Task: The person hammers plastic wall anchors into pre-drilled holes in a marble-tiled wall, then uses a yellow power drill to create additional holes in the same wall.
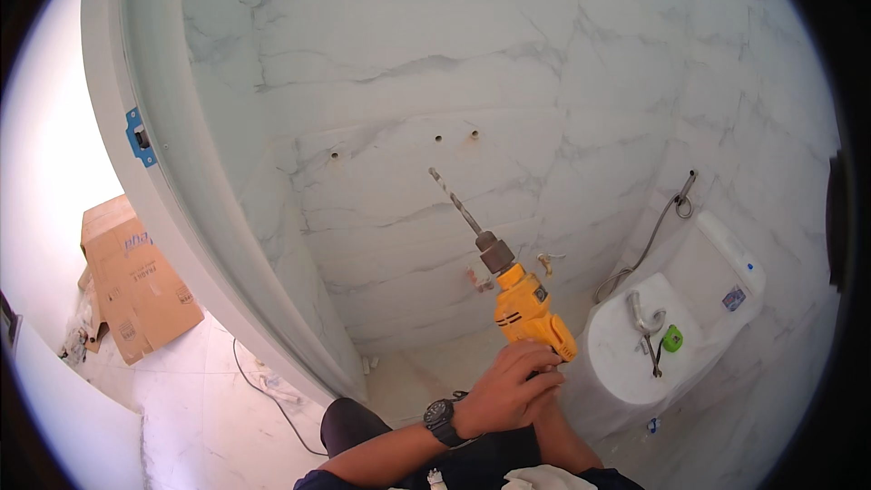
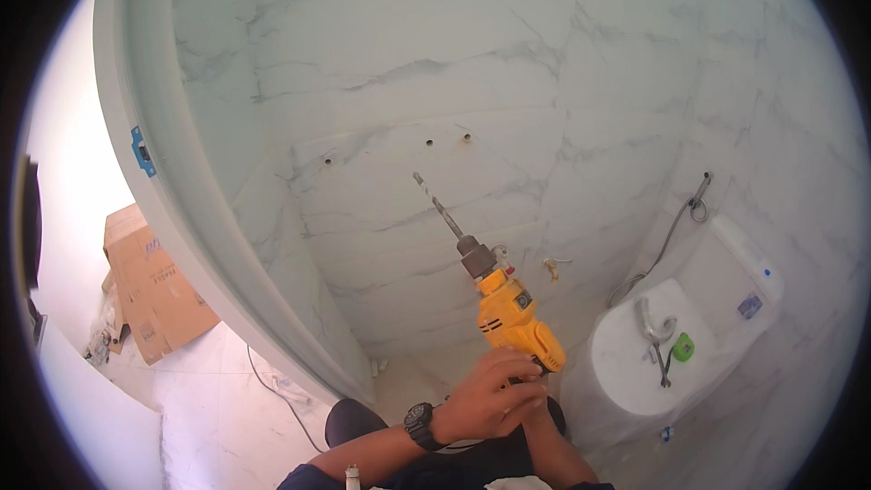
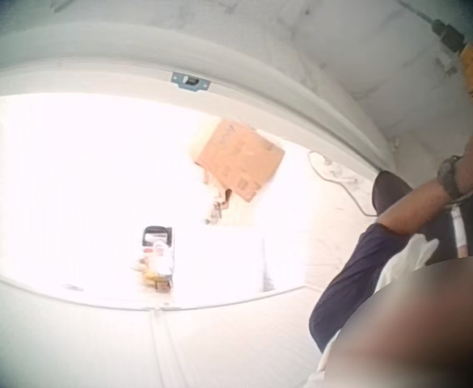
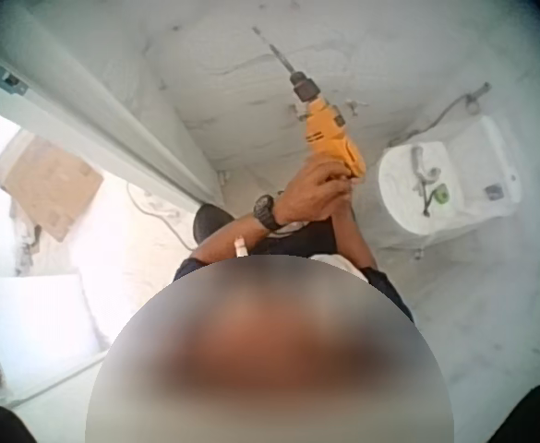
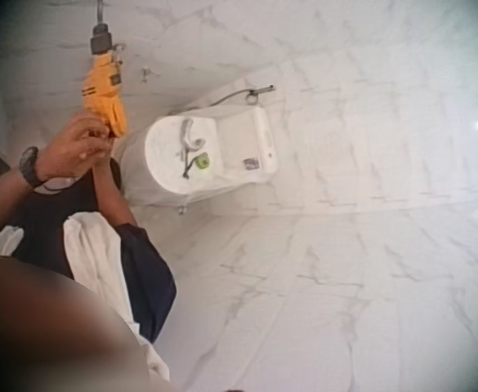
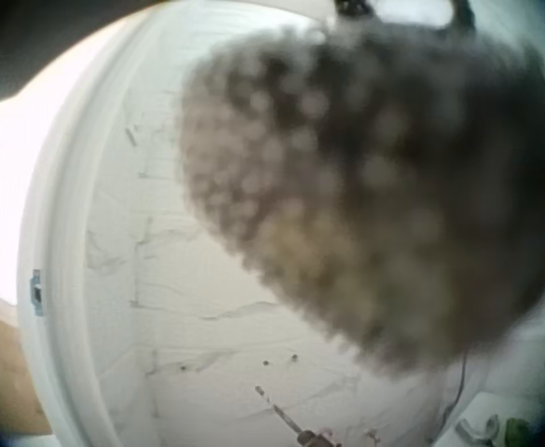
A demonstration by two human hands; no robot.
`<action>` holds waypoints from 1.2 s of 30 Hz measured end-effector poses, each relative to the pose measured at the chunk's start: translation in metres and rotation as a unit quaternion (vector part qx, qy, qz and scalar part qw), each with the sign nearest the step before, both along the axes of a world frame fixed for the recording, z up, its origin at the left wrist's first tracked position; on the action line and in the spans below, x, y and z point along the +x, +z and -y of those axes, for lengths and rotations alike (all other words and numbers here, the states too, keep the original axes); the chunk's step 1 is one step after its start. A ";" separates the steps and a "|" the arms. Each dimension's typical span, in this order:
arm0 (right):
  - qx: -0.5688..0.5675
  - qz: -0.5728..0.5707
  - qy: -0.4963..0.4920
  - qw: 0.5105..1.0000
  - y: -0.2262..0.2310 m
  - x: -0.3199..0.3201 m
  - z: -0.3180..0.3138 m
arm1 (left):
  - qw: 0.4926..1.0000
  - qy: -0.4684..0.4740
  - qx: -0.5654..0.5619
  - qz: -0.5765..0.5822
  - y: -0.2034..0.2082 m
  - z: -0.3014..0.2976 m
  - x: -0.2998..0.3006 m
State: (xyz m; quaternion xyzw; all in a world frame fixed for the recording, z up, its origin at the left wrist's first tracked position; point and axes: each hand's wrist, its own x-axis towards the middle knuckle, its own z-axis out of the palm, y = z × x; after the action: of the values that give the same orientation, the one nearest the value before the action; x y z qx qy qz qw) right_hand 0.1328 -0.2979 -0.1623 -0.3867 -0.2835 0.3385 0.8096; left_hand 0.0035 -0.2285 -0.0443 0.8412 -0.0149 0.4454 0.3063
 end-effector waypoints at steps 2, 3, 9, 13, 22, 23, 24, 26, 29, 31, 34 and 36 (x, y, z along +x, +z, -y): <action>0.007 -0.033 0.013 0.999 -0.008 -0.001 -0.003 | 0.999 0.021 -0.028 0.019 -0.010 -0.003 -0.005; 0.011 -0.047 0.023 0.999 -0.012 0.000 -0.004 | 0.998 0.043 -0.036 0.016 -0.014 -0.004 -0.006; 0.082 0.020 0.119 0.989 -0.033 0.008 -0.012 | 0.959 0.200 -0.197 0.045 -0.060 -0.004 -0.005; 0.018 0.024 0.051 0.998 -0.038 -0.013 -0.008 | 0.864 0.136 -0.484 0.043 -0.094 -0.012 -0.009; 0.004 0.049 0.069 0.996 -0.028 -0.017 -0.039 | 0.863 0.060 -0.502 0.008 -0.090 -0.034 -0.004; 0.005 0.057 0.069 0.996 -0.026 -0.018 -0.038 | 0.866 0.071 -0.496 0.008 -0.087 -0.033 -0.004; 0.005 0.066 0.069 0.995 -0.025 -0.019 -0.037 | 0.868 0.081 -0.489 0.016 -0.085 -0.032 -0.003; 0.005 0.064 0.063 0.996 -0.023 -0.019 -0.037 | 0.870 0.088 -0.484 0.024 -0.081 -0.031 -0.001; 0.005 0.061 0.077 0.995 -0.022 -0.021 -0.038 | 0.870 0.096 -0.482 0.030 -0.073 -0.029 0.000; -0.006 0.063 0.084 0.994 -0.025 -0.020 -0.036 | 0.866 0.113 -0.486 0.031 -0.069 -0.026 0.001; -0.032 0.068 0.092 0.993 -0.025 -0.025 -0.028 | 0.865 0.120 -0.488 -0.004 -0.067 -0.017 -0.009; -0.031 0.118 0.119 0.985 -0.019 -0.037 -0.024 | 0.854 0.091 -0.509 0.055 -0.068 -0.012 -0.025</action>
State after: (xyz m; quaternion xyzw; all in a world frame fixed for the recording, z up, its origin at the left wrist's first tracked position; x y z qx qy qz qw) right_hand 0.0956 -0.2736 -0.1809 -0.4127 -0.4102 0.3928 0.7121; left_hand -0.0220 -0.2167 -0.1127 0.5394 0.2738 0.4624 0.6483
